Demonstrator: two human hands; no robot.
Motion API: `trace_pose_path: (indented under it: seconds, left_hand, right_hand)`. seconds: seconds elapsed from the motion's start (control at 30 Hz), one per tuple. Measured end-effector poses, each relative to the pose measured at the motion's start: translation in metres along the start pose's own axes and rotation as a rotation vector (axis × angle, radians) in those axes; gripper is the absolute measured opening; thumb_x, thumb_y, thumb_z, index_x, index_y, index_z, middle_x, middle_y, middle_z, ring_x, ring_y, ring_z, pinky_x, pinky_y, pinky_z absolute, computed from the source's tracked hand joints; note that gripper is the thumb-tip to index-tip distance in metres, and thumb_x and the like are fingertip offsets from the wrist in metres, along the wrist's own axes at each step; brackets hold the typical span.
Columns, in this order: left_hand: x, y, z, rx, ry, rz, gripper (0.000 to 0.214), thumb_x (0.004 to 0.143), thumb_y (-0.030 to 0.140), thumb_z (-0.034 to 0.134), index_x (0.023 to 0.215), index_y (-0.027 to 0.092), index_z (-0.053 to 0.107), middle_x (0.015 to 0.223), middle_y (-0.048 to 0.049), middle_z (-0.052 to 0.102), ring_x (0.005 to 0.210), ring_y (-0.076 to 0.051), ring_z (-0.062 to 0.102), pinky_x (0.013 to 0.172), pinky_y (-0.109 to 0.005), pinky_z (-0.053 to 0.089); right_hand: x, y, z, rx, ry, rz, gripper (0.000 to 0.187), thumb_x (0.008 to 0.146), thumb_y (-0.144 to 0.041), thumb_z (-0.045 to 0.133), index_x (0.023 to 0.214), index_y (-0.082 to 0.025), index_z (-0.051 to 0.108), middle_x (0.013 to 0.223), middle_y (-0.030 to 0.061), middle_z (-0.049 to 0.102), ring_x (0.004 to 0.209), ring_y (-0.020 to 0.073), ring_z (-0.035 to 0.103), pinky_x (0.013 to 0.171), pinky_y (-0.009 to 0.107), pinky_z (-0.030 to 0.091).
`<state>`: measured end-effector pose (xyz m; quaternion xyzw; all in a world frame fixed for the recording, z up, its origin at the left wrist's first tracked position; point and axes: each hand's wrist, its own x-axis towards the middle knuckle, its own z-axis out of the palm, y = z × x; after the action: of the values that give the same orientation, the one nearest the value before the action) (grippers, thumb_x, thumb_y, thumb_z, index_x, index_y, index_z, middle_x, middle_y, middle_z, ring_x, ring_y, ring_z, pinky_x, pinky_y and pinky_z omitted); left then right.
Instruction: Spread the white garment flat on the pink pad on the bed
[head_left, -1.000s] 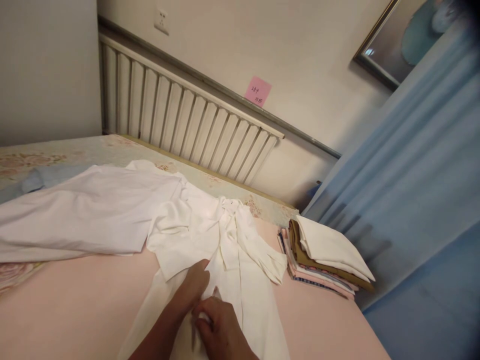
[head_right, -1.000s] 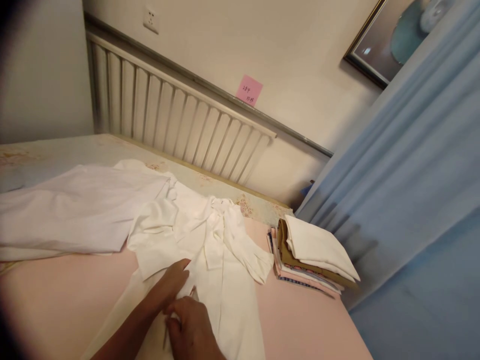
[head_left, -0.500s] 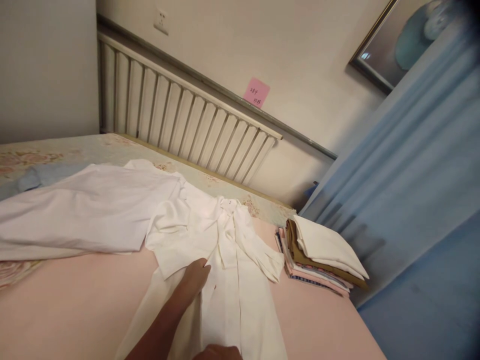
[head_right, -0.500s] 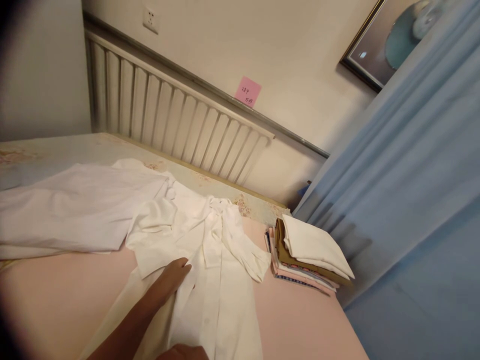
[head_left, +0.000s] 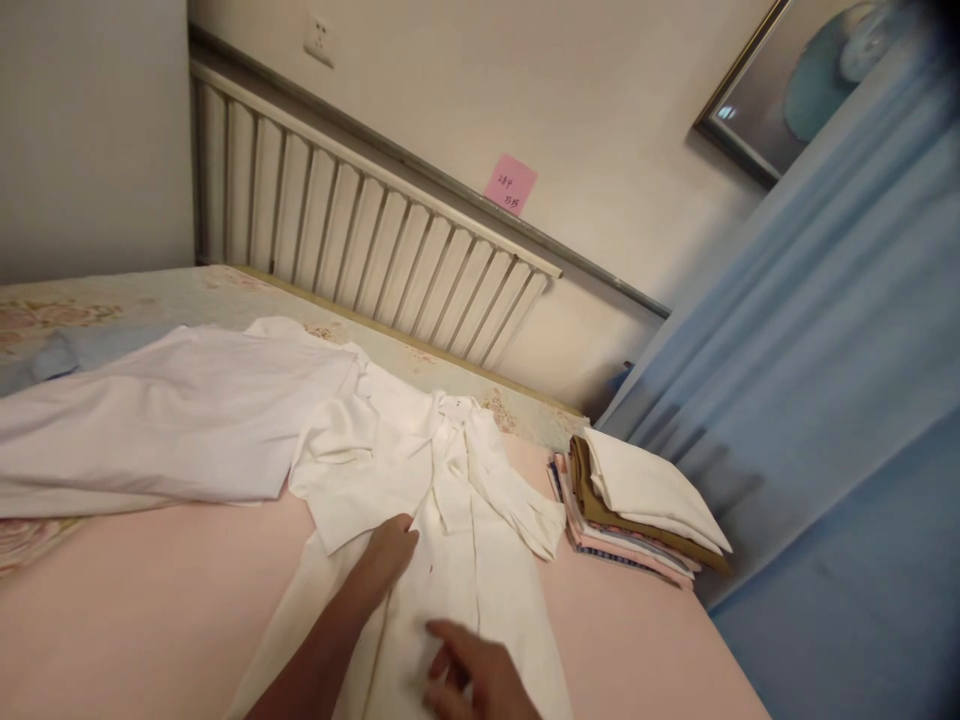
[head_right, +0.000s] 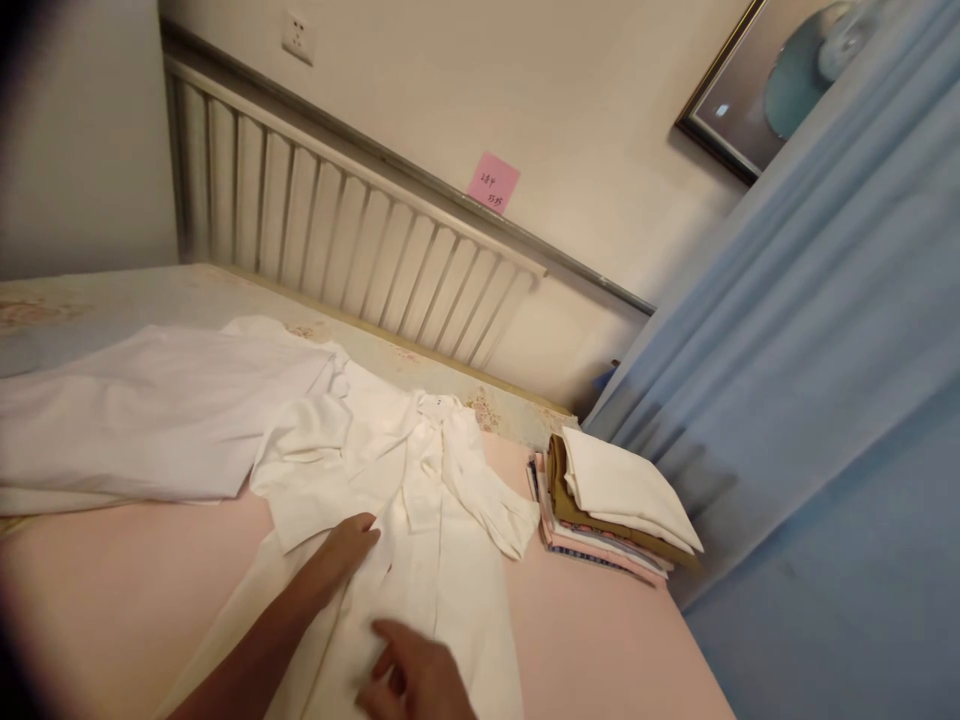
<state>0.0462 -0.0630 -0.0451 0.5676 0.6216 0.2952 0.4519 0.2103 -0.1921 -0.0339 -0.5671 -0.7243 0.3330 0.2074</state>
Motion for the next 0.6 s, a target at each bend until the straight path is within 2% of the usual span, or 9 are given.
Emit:
trace_pose_path:
  seconds: [0.07,0.13,0.2,0.27,0.33,0.4,0.53,0.6]
  left_hand:
    - [-0.001,0.000,-0.001,0.002,-0.005,0.001,0.012,0.078,0.017,0.042,0.071,0.019,0.052,0.071,-0.0013,0.061,0.069,-0.016,0.056,0.061,-0.025,0.039]
    - [-0.002,0.001,-0.001,0.001,-0.007,0.000,0.013,0.078,0.016,0.041,0.072,0.019,0.052,0.072,-0.0015,0.062,0.070,-0.016,0.057,0.061,-0.025,0.039]
    - [-0.003,0.001,-0.002,0.002,-0.009,-0.003,0.014,0.078,0.016,0.040,0.072,0.019,0.052,0.072,-0.0014,0.062,0.070,-0.016,0.057,0.061,-0.025,0.038]
    - [-0.003,0.002,-0.002,0.005,-0.010,-0.008,0.013,0.078,0.016,0.039,0.072,0.020,0.051,0.072,-0.0009,0.061,0.069,-0.016,0.057,0.060,-0.025,0.038]
    - [-0.003,0.002,-0.002,0.010,-0.008,-0.017,0.013,0.078,0.016,0.039,0.071,0.020,0.049,0.071,-0.0005,0.060,0.068,-0.016,0.056,0.059,-0.025,0.037]
    - [-0.002,0.002,-0.001,0.015,-0.007,-0.027,0.012,0.077,0.016,0.040,0.070,0.020,0.048,0.070,-0.0003,0.059,0.067,-0.016,0.055,0.058,-0.025,0.037]
    - [-0.001,0.002,-0.001,0.017,-0.007,-0.031,0.011,0.077,0.016,0.040,0.069,0.020,0.047,0.070,-0.0003,0.058,0.066,-0.016,0.054,0.059,-0.026,0.036]
    - [-0.001,0.002,-0.001,0.019,-0.003,-0.027,0.011,0.077,0.016,0.040,0.069,0.020,0.047,0.070,-0.0002,0.057,0.067,-0.016,0.054,0.059,-0.026,0.036]
  right_hand:
    - [0.019,0.000,-0.018,0.057,0.141,0.049,0.032,0.081,-0.028,0.058,0.111,-0.024,0.065,0.082,0.0006,0.068,0.073,0.0163,0.061,0.070,0.026,0.047]
    - [0.042,0.007,-0.032,0.076,0.244,0.124,0.026,0.081,-0.029,0.053,0.100,-0.020,0.067,0.072,0.0005,0.065,0.065,0.0158,0.059,0.063,0.026,0.047]
    - [0.067,0.020,-0.040,0.104,0.340,0.202,0.026,0.080,-0.029,0.052,0.098,-0.018,0.066,0.074,0.0018,0.065,0.060,0.0150,0.058,0.058,0.026,0.047]
    - [0.091,0.032,-0.044,0.159,0.407,0.297,0.026,0.076,-0.026,0.053,0.098,-0.017,0.064,0.085,0.0039,0.067,0.059,0.0140,0.059,0.055,0.025,0.047]
    - [0.111,0.040,-0.045,0.217,0.436,0.380,0.030,0.073,-0.022,0.053,0.102,-0.017,0.062,0.096,0.0055,0.066,0.060,0.0128,0.060,0.053,0.024,0.048]
    - [0.127,0.042,-0.045,0.254,0.432,0.428,0.036,0.072,-0.020,0.052,0.107,-0.017,0.059,0.097,0.0056,0.066,0.058,0.0121,0.061,0.050,0.023,0.048]
    - [0.145,0.038,-0.042,0.274,0.412,0.484,0.042,0.070,-0.017,0.052,0.112,-0.014,0.055,0.073,0.0003,0.063,0.047,0.0112,0.056,0.042,0.022,0.043]
    - [0.149,0.035,-0.042,0.263,0.421,0.488,0.044,0.069,-0.015,0.052,0.114,-0.014,0.053,0.068,-0.0021,0.060,0.044,0.0104,0.053,0.040,0.021,0.040]
